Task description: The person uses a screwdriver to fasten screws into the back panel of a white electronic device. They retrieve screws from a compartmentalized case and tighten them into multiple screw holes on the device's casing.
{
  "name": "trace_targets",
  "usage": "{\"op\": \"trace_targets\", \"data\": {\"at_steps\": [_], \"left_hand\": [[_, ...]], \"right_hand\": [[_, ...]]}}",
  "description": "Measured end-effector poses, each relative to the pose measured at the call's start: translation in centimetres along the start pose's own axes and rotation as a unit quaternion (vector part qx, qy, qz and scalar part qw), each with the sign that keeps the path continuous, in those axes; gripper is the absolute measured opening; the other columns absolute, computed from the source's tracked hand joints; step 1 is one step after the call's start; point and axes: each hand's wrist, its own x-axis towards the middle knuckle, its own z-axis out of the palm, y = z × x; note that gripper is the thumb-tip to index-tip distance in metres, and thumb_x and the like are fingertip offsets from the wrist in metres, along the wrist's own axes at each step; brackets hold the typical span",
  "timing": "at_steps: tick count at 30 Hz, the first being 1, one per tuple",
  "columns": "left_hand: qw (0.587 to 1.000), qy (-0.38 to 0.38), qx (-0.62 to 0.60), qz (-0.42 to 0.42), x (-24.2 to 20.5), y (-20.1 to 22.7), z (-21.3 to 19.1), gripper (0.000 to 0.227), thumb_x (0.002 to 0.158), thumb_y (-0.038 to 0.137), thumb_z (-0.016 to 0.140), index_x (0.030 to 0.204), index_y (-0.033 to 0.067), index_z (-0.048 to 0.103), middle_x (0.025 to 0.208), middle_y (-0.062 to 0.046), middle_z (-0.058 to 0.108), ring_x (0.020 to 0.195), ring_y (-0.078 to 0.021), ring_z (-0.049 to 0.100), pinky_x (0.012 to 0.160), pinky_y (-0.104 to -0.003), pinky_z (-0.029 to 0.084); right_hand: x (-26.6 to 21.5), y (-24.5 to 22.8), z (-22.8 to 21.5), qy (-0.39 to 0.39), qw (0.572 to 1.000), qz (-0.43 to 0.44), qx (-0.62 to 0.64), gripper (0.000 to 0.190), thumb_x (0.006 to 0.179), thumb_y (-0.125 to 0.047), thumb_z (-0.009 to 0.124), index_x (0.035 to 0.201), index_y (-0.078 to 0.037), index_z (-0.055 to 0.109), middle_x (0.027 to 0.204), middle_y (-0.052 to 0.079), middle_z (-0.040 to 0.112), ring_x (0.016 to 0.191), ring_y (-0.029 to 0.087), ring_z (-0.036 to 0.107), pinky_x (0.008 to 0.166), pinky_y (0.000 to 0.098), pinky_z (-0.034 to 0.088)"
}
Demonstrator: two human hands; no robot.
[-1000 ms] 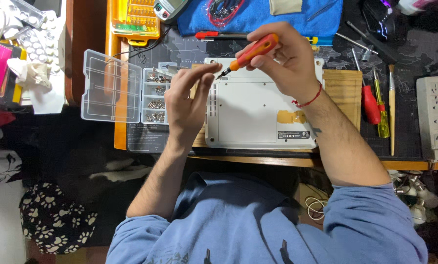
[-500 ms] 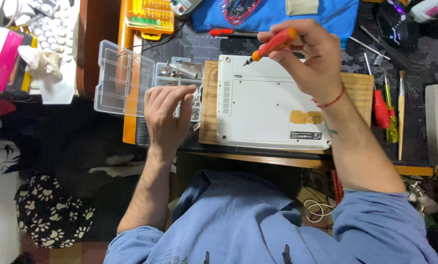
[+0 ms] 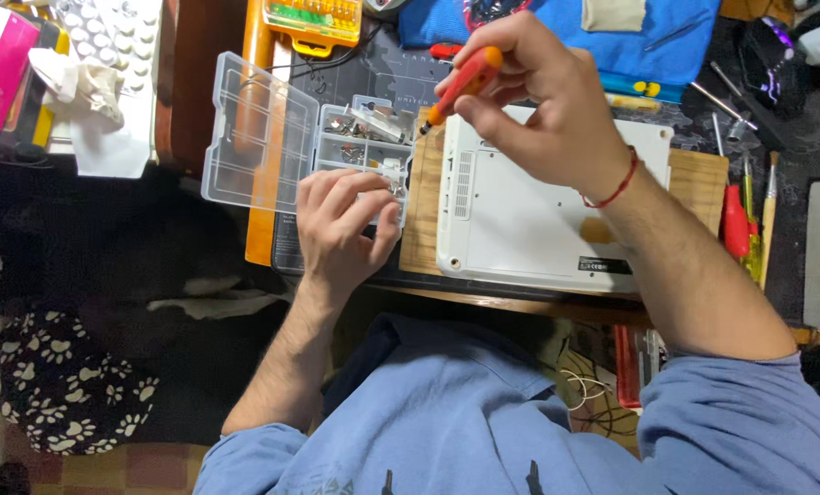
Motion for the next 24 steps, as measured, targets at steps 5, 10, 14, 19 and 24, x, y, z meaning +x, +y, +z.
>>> {"op": "trace_targets", "data": {"at_steps": [5, 10, 14, 19, 24], "left_hand": [[0.999, -0.021, 0.01, -0.034, 0.1, -0.4, 0.1, 0.022, 0.103, 0.021, 0.059, 0.088, 0.0097, 0.07, 0.105, -0.004, 0.071, 0.097, -0.0276, 0.064, 0.091, -0.043, 0.043], [0.995, -0.041, 0.007, -0.095, 0.5, -0.5, 0.2, 0.017, 0.104, 0.016, 0.059, 0.094, 0.0087, 0.072, 0.104, -0.003, 0.071, 0.099, -0.0271, 0.064, 0.096, -0.042, 0.042], [0.993, -0.037, -0.015, -0.11, 0.7, -0.6, 0.2, 0.016, 0.103, 0.014, 0.059, 0.097, 0.0072, 0.072, 0.106, -0.005, 0.072, 0.103, -0.0279, 0.066, 0.097, -0.041, 0.045], [0.991, -0.041, -0.023, -0.128, 0.6, -0.9, 0.3, 0.013, 0.104, 0.013, 0.059, 0.106, 0.0069, 0.07, 0.111, -0.007, 0.072, 0.106, -0.0271, 0.068, 0.098, -0.041, 0.046], [0.988, -0.066, -0.011, -0.141, 0.4, -1.1, 0.5, 0.016, 0.101, 0.009, 0.063, 0.116, 0.006, 0.068, 0.117, -0.009, 0.071, 0.108, -0.0279, 0.067, 0.099, -0.041, 0.047]], "right_hand": [[0.1, 2.1, 2.4, -0.013, 1.0, -0.009, -0.004, 0.029, 0.107, 0.003, 0.067, 0.13, 0.0, 0.051, 0.116, 0.019, 0.071, 0.106, 0.03, 0.077, 0.092, 0.0347, 0.066], [-0.5, 3.8, 3.5, -0.05, 0.998, -0.024, -0.028, 0.031, 0.104, 0.004, 0.07, 0.131, 0.004, 0.054, 0.123, 0.019, 0.069, 0.11, 0.029, 0.074, 0.097, 0.035, 0.065], [-0.7, 4.8, 3.9, -0.062, 0.996, -0.04, -0.046, 0.03, 0.104, -0.001, 0.072, 0.129, 0.005, 0.056, 0.124, 0.02, 0.069, 0.104, 0.028, 0.074, 0.094, 0.0337, 0.063], [-0.4, 4.8, 4.0, -0.08, 0.996, -0.011, -0.041, 0.029, 0.104, -0.001, 0.07, 0.129, 0.003, 0.057, 0.125, 0.021, 0.069, 0.107, 0.028, 0.074, 0.089, 0.0326, 0.067], [-0.1, 4.8, 4.0, -0.089, 0.996, 0.009, -0.03, 0.026, 0.105, -0.006, 0.067, 0.129, 0.002, 0.059, 0.125, 0.018, 0.071, 0.101, 0.023, 0.074, 0.086, 0.0284, 0.064]]}}
